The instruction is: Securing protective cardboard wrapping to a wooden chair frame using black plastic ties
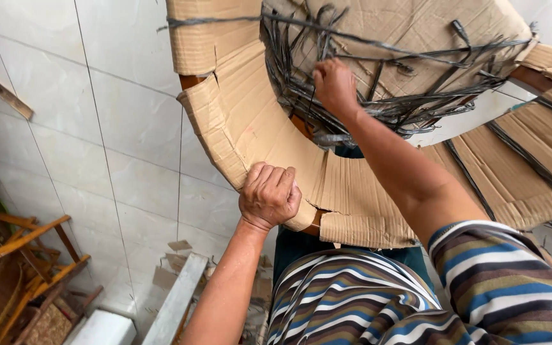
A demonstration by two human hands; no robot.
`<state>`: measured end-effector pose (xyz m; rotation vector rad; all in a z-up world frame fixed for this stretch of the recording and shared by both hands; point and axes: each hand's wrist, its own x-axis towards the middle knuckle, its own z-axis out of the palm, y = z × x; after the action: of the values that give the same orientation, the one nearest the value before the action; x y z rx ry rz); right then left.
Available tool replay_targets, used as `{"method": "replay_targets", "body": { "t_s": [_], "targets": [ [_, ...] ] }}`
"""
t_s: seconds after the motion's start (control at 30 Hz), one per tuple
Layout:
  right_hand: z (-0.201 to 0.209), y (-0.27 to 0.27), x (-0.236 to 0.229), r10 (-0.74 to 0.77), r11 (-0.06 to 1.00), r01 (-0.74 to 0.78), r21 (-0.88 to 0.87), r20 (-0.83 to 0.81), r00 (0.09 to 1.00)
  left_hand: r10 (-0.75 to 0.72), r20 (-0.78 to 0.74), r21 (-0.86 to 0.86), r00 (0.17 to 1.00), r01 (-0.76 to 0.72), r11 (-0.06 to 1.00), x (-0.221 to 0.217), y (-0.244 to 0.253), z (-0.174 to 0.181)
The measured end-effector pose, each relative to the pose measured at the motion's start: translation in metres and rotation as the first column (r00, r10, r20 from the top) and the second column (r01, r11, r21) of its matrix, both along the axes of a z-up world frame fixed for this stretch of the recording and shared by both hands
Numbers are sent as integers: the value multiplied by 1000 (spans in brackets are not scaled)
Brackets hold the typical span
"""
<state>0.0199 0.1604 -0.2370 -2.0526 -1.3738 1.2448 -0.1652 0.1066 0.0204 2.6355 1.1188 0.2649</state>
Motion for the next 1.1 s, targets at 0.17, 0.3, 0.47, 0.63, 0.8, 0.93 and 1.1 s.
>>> {"method": "replay_targets", "body": {
  "t_s": [0.17, 0.3, 0.47, 0.63, 0.8, 0.93, 1.1],
  "targets": [
    [62, -36, 15, -229, 963, 263, 64, -323, 918, 5, 97, 94, 995, -14, 995, -12, -17, -30],
    [130, -53, 22, -305, 945, 328, -19, -419, 855, -16, 125, 119, 992, 1, 993, -17, -20, -39],
    [169, -84, 32, -359, 923, 380, 59, -219, 907, -25, 113, 105, 993, 13, 994, -16, -22, -37],
    [228, -116, 24, -445, 813, 431, 392, -59, 893, -17, 143, 98, 990, 3, 995, -17, -29, -38],
    [305, -137, 2, -604, 565, 740, 366, -427, 673, 27, 227, -107, 974, -2, 994, -22, -28, -41],
    [340, -164, -21, -576, 482, 850, 210, -656, 488, 29, 474, -350, 880, 159, 923, 0, -40, 27],
    [339, -193, -34, -469, 381, 919, 99, -836, 285, 167, 597, -767, 785, 497, 406, 33, -57, 91]
  ]
}}
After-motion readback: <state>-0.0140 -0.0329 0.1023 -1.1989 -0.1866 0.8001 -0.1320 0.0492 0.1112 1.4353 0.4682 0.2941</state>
